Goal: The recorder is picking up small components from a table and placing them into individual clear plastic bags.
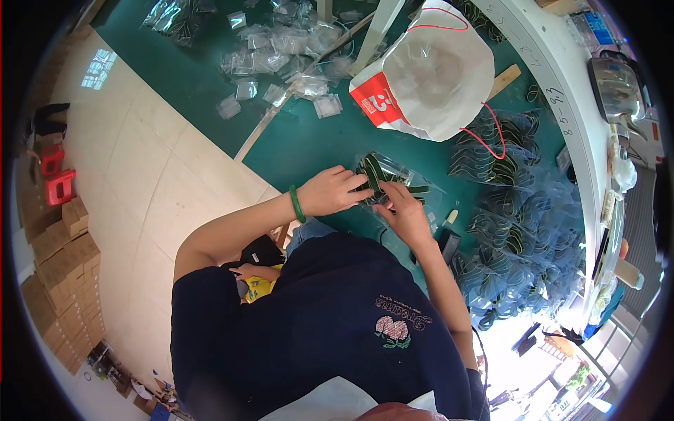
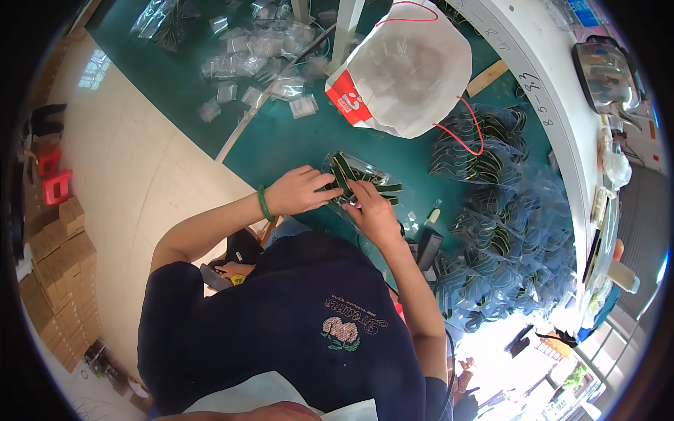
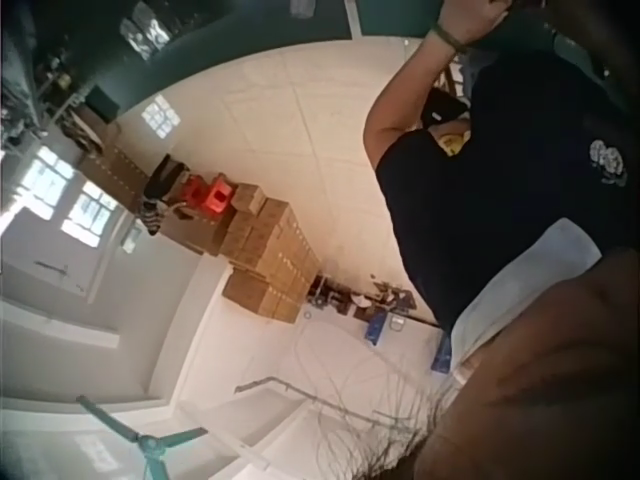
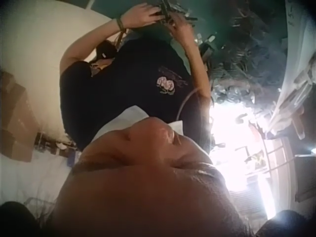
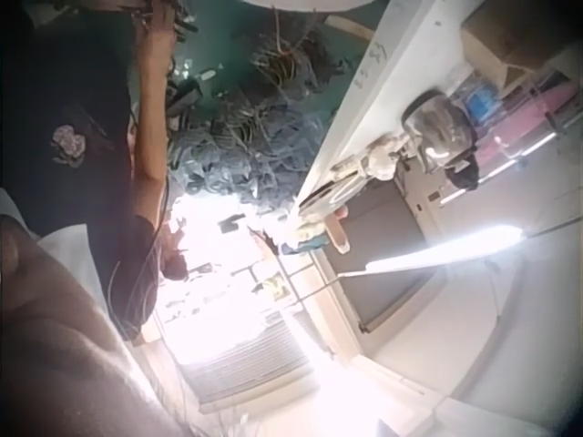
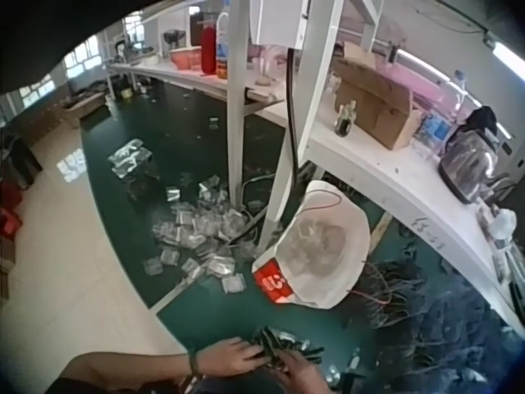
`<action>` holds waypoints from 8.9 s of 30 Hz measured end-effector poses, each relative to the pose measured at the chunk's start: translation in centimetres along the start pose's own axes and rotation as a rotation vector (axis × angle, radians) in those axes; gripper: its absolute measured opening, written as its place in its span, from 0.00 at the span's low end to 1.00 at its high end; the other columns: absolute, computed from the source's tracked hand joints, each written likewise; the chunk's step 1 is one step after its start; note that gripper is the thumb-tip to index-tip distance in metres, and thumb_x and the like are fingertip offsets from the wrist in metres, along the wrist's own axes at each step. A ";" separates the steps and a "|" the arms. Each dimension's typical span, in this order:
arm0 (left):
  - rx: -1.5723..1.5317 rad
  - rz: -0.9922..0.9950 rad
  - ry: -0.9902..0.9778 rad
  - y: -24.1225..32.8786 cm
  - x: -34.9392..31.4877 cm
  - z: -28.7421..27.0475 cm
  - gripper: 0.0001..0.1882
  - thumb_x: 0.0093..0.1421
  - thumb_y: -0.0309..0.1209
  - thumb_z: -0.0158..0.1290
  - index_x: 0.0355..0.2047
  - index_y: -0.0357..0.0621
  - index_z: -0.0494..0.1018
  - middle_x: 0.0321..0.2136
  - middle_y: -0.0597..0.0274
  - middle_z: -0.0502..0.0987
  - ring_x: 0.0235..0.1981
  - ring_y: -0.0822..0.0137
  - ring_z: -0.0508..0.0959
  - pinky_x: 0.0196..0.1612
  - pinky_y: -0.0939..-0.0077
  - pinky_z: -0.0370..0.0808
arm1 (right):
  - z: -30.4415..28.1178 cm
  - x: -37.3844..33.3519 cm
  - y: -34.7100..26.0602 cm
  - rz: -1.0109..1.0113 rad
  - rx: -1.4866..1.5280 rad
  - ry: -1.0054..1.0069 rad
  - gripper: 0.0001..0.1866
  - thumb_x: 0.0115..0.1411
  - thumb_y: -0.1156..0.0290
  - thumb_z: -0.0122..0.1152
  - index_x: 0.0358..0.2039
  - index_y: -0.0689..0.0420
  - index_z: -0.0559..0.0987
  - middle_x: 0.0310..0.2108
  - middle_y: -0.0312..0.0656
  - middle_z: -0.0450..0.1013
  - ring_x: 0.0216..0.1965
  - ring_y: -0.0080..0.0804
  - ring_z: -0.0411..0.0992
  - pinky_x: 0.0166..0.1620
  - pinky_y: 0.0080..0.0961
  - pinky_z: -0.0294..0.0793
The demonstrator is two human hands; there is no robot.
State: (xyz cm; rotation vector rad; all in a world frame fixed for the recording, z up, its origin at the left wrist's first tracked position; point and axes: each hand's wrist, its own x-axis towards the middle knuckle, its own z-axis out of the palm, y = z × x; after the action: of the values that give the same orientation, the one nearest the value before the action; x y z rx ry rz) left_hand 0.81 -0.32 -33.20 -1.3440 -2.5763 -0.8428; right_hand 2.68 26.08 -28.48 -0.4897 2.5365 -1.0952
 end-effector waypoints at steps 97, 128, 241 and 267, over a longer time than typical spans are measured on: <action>-0.252 -0.247 0.068 3.7 1.4 -1.2 0.20 0.65 0.44 0.67 0.27 0.39 0.81 0.58 0.58 0.77 0.34 0.60 0.84 0.36 0.65 0.83 | -0.7 0.9 1.7 0.011 0.005 0.001 0.11 0.63 0.82 0.62 0.45 0.55 0.77 0.44 0.49 0.82 0.42 0.58 0.80 0.46 0.48 0.80; -0.600 -0.822 0.691 -6.7 4.9 -1.7 0.13 0.73 0.26 0.57 0.53 0.34 0.83 0.43 0.55 0.89 0.42 0.69 0.88 0.43 0.76 0.82 | -7.4 -8.6 -6.1 0.210 0.288 0.520 0.09 0.66 0.77 0.74 0.45 0.63 0.85 0.37 0.40 0.85 0.37 0.24 0.82 0.42 0.22 0.82; -0.221 -0.528 -0.179 8.8 13.1 1.4 0.06 0.54 0.24 0.68 0.26 0.40 0.80 0.36 0.61 0.90 0.37 0.56 0.88 0.45 0.66 0.81 | -3.2 -10.5 3.5 0.054 -0.022 0.666 0.10 0.63 0.74 0.70 0.46 0.56 0.87 0.47 0.39 0.85 0.60 0.47 0.75 0.57 0.42 0.80; -0.249 -0.585 -0.440 7.3 15.0 2.0 0.06 0.57 0.30 0.69 0.34 0.46 0.84 0.34 0.68 0.89 0.32 0.61 0.86 0.41 0.65 0.79 | -4.2 -9.9 3.3 0.169 -0.311 0.536 0.19 0.70 0.68 0.62 0.60 0.54 0.78 0.45 0.34 0.83 0.80 0.40 0.53 0.77 0.80 0.33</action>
State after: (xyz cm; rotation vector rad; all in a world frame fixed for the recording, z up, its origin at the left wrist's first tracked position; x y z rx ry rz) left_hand -2.15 14.83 -26.67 -0.8944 -3.3955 -1.0727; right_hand 9.01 35.21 -26.58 -0.0446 3.1695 -0.8567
